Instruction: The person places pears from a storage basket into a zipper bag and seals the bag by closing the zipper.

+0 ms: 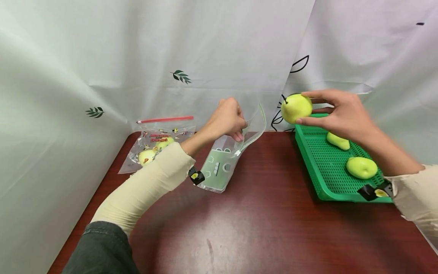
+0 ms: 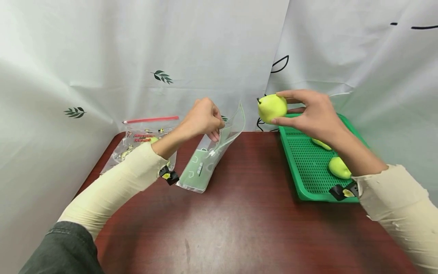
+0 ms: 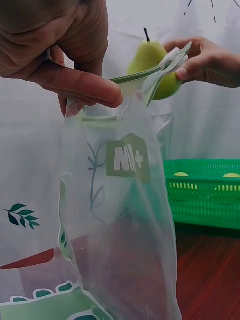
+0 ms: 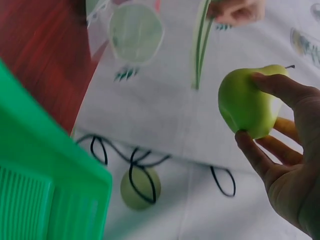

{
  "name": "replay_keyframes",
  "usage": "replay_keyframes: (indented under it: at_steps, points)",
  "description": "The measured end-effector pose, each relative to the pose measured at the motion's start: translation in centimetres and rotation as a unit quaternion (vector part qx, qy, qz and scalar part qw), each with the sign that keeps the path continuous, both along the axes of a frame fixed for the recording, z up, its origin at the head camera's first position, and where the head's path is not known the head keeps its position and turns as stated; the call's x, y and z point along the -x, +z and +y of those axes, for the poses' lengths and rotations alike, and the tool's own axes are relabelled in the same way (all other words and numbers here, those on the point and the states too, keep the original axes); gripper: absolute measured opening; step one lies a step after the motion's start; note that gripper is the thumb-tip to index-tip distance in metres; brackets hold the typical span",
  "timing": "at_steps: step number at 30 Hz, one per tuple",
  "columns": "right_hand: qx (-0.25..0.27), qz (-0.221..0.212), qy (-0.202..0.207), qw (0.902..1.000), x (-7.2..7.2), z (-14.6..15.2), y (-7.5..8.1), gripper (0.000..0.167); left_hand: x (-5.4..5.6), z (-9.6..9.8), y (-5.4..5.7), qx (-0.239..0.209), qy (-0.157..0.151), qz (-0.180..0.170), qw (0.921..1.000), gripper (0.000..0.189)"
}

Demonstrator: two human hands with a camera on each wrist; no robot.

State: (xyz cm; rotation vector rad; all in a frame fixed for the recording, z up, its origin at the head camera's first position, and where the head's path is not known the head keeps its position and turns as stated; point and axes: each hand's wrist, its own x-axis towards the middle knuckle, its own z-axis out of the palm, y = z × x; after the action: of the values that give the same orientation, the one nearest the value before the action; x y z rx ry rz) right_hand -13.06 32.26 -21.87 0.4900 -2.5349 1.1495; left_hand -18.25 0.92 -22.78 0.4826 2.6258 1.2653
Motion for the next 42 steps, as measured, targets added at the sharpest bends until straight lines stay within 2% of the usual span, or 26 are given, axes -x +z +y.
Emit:
replay_keyframes:
  at_steps: [7,16,22,34,38,42]
  points:
    - [0.045,-0.014,0.027,0.9985,0.2,-3.2,-0.7,0.063,-0.1,0.1,0.0,-0.02,0.019,-0.028,0.9992,0.021]
    - [0.043,-0.012,0.036,0.9983,0.9,-5.7,-1.9,0.06,0.1,0.4,0.1,-0.043,0.034,-0.079,0.9953,0.017]
    - [0.037,-0.027,0.032,0.9984,1.2,-6.0,-2.5,0.061,0.1,0.7,0.3,-0.067,0.047,-0.101,0.9915,0.02]
    - [-0.038,-0.062,0.035,0.9967,1.2,-6.0,-2.7,0.06,0.3,0.1,0.0,-0.129,0.063,-0.126,0.9815,0.017]
    - [-0.045,-0.078,0.031,0.9954,0.9,-5.8,-2.6,0.061,0.2,0.1,0.0,-0.149,0.067,-0.126,0.9785,0.018]
    - [-0.039,-0.071,0.017,0.9966,0.8,-5.1,-2.6,0.056,0.1,0.0,-0.1,-0.17,0.067,-0.114,0.9766,0.02]
